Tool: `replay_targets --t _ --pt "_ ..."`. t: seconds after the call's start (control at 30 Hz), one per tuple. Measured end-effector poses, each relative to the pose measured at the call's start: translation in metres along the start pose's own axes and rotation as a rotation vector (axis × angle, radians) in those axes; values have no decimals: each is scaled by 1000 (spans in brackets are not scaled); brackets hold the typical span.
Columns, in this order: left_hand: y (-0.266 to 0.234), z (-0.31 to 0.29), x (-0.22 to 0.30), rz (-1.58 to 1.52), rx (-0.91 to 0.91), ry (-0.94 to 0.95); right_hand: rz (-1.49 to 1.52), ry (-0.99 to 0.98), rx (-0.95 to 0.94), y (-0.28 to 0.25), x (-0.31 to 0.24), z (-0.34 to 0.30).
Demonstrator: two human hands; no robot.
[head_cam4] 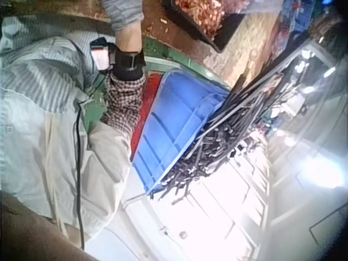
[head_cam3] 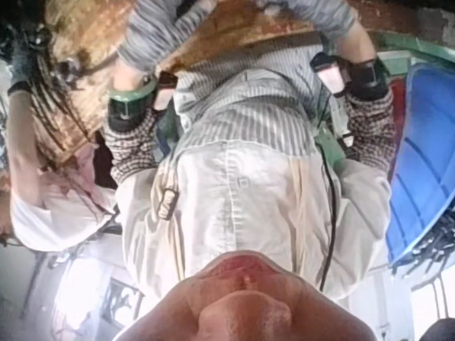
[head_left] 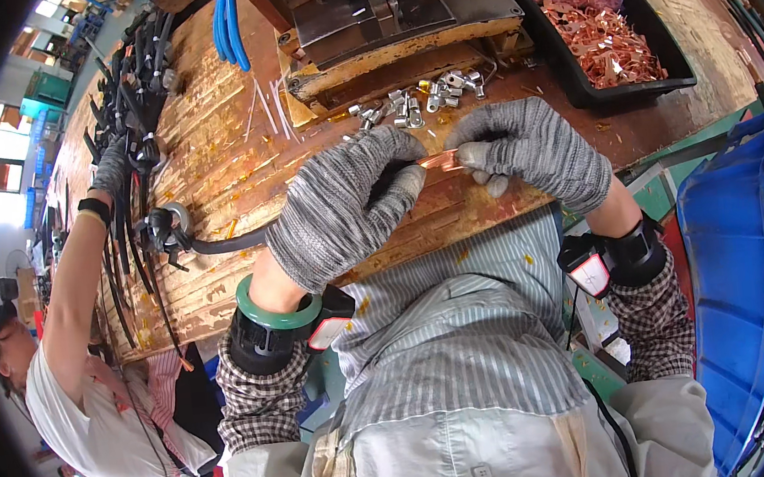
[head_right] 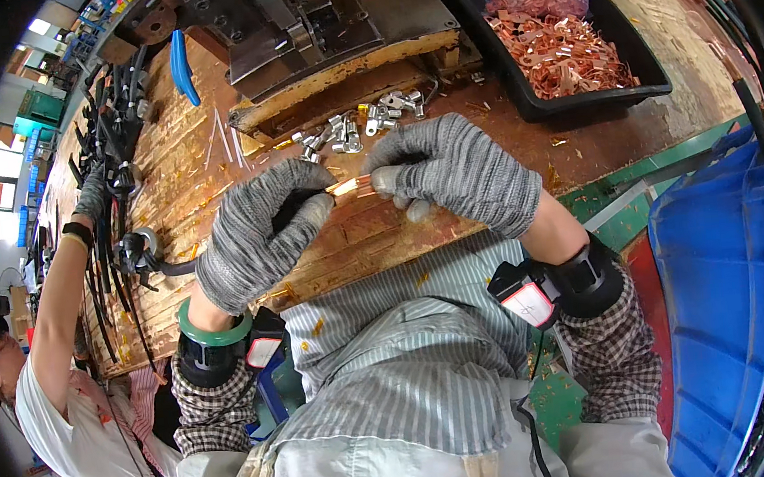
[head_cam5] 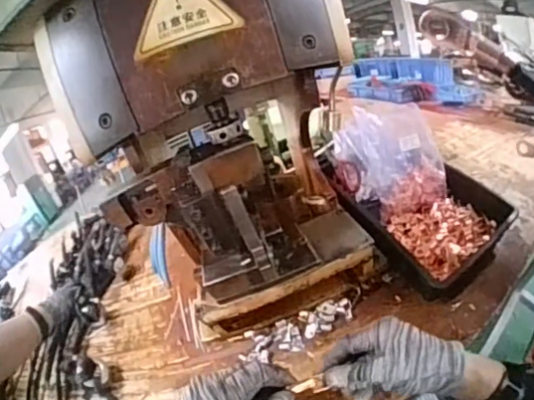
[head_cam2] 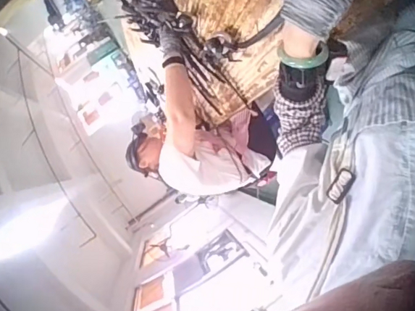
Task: Manually aligning and crimping metal ring terminals onto thick electrical cables using a bench-mounted crimping machine.
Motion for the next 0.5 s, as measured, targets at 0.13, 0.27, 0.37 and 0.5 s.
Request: replay_targets --t 0.13,0.27,0.37,0.5 --pt "3 0 3 38 -48 4 95 -25 -53 6 3 4" --pt "0 0 5 15 21 24 135 6 -68 9 -6 -3" --pt "0 2 5 1 4 7 133 14 -70 8 -9 -6" --pt "2 2 1 -37 -42 -28 144 5 -76 9 -14 -8"
Point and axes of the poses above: each hand's wrist, its own z-axis towards the middle knuckle, its own y-axis out of the palm, x = y × z, the point moved 9 cm from there along z, towards the middle knuckle, and after that the axes turned 3 degrees about y, right-handed, at the moved point
